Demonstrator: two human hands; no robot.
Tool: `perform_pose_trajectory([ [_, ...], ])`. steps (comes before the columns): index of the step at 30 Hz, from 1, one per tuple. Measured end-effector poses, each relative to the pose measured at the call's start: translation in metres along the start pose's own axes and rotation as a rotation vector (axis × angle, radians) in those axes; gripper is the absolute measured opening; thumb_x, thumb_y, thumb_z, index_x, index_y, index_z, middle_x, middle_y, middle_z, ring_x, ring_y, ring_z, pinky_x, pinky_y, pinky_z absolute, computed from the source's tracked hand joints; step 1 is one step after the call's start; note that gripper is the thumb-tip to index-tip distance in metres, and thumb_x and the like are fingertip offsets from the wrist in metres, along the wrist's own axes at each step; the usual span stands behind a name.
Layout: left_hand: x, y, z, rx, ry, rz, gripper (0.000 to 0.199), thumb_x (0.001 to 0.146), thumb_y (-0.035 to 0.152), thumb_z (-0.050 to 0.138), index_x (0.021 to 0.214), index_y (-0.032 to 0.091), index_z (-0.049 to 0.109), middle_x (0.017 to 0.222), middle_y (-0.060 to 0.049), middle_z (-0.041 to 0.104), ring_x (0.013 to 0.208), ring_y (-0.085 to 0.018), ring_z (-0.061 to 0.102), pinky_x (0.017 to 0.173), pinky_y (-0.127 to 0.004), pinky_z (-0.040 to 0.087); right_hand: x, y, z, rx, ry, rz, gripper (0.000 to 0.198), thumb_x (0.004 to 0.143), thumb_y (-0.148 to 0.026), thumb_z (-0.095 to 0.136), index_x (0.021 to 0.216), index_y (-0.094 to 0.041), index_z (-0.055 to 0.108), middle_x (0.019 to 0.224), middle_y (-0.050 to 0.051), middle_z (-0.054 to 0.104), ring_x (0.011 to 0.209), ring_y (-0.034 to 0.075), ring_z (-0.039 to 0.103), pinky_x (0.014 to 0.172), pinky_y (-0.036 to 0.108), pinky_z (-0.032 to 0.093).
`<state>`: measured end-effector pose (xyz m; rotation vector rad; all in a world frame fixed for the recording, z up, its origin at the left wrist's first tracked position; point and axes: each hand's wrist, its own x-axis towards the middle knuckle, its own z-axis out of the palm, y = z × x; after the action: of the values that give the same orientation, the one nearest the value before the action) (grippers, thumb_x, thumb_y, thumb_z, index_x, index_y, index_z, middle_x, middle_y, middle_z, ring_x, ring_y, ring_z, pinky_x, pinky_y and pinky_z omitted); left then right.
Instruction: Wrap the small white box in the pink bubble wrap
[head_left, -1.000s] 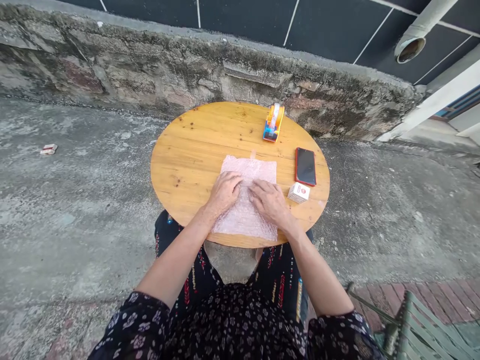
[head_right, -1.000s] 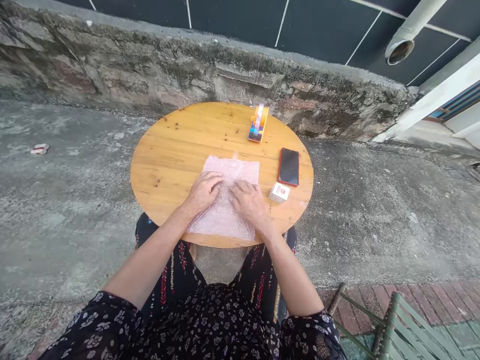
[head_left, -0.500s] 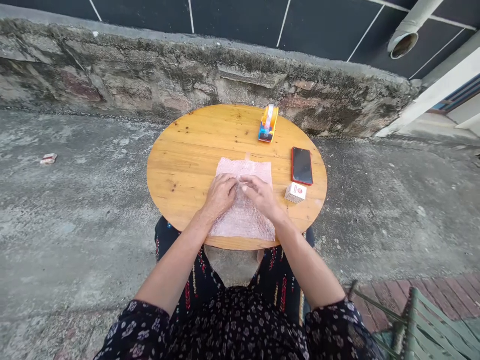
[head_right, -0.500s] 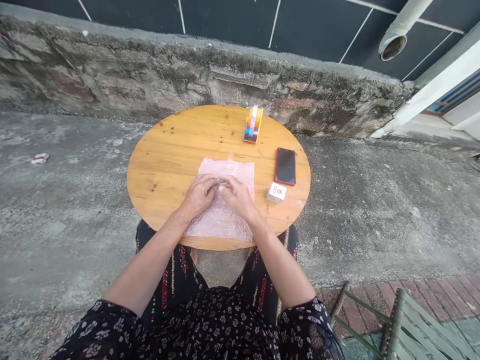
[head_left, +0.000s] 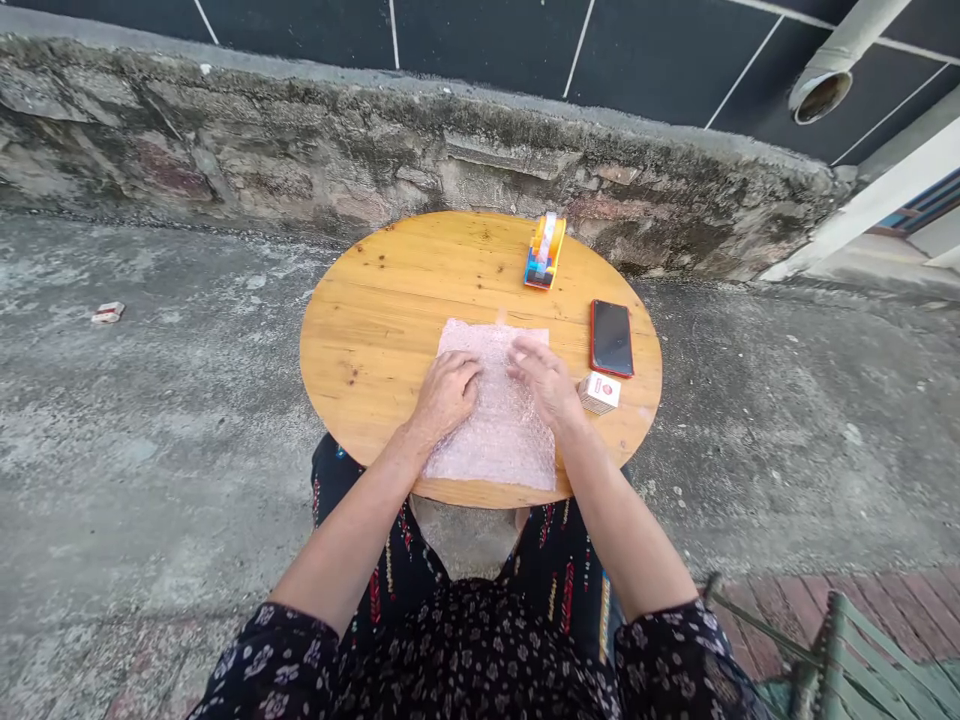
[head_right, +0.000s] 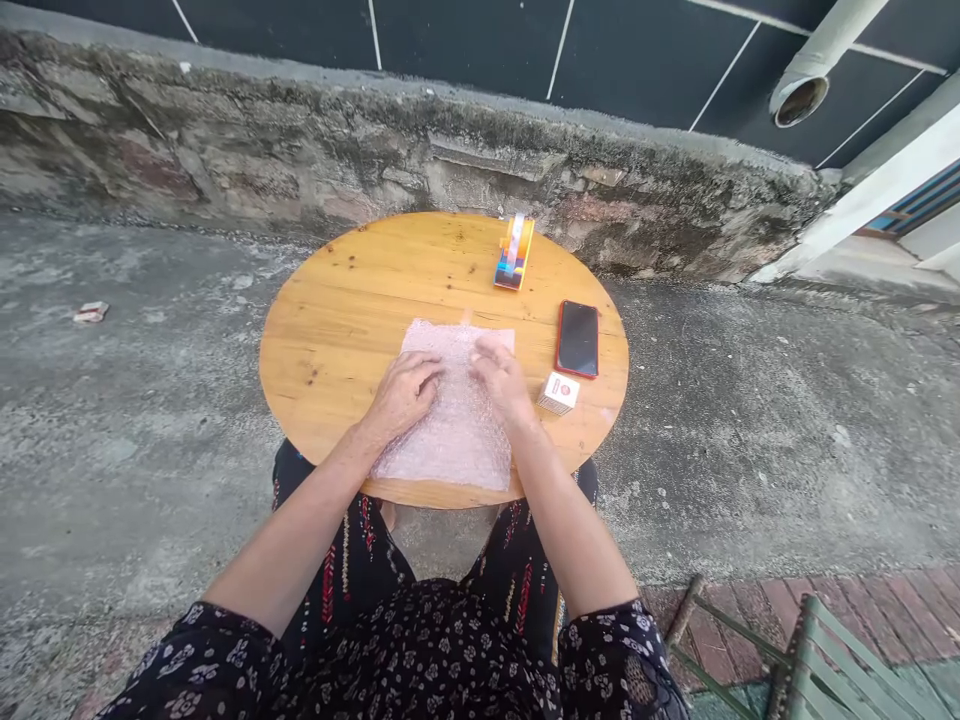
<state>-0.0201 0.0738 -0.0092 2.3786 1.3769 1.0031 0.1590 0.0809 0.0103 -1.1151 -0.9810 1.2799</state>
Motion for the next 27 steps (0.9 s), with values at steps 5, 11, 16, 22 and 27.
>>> perform_pose_trajectory([
  [5,0.000,0.001,0.000,0.003,-0.002,-0.005,0.030,0.082,0.010,0.050,0.103,0.019,0.069,0.118,-0.008,0.065,0.113,-0.025,0.055,0.101,-0.043,0.044,0.018,0.003,-0.001,0.016,-0.067,0.072,0.037,0.066,-0.039,0.073,0.096,-0.020,0.063,0.107,0.008,0.067,0.106,0.024,0.062,0.092,0.042,0.052],
  [11,0.000,0.001,0.000,-0.015,-0.006,-0.006,0.029,0.081,0.010,0.051,0.102,0.018,0.069,0.118,-0.009,0.065,0.113,-0.026,0.055,0.100,-0.043,0.044,0.017,-0.004,-0.020,-0.110,0.163,-0.129,0.038,0.074,-0.043,0.066,0.106,-0.022,0.063,0.119,0.007,0.065,0.115,0.023,0.059,0.095,0.041,0.051],
  [16,0.000,0.002,-0.001,-0.010,-0.008,-0.007,0.033,0.081,0.009,0.049,0.105,0.019,0.069,0.118,-0.008,0.065,0.113,-0.026,0.055,0.100,-0.042,0.044,-0.006,-0.007,0.004,-0.032,-0.274,-0.016,0.033,0.072,-0.040,0.073,0.100,-0.022,0.069,0.108,0.005,0.070,0.106,0.023,0.064,0.089,0.039,0.054],
  [22,0.000,0.003,-0.002,-0.008,0.004,-0.004,0.029,0.082,0.010,0.050,0.103,0.018,0.069,0.117,-0.008,0.065,0.113,-0.025,0.055,0.101,-0.043,0.043,0.011,0.003,-0.004,0.032,0.044,-0.023,0.035,0.067,-0.039,0.075,0.095,-0.020,0.066,0.107,0.006,0.068,0.104,0.023,0.064,0.091,0.041,0.054],
  [27,-0.001,0.002,0.001,-0.020,0.007,-0.006,0.030,0.082,0.011,0.050,0.103,0.019,0.070,0.117,-0.009,0.065,0.113,-0.025,0.055,0.101,-0.043,0.044,0.006,-0.002,-0.012,0.073,0.072,-0.112,0.037,0.067,-0.041,0.075,0.096,-0.021,0.067,0.113,0.006,0.068,0.111,0.024,0.061,0.093,0.041,0.053],
])
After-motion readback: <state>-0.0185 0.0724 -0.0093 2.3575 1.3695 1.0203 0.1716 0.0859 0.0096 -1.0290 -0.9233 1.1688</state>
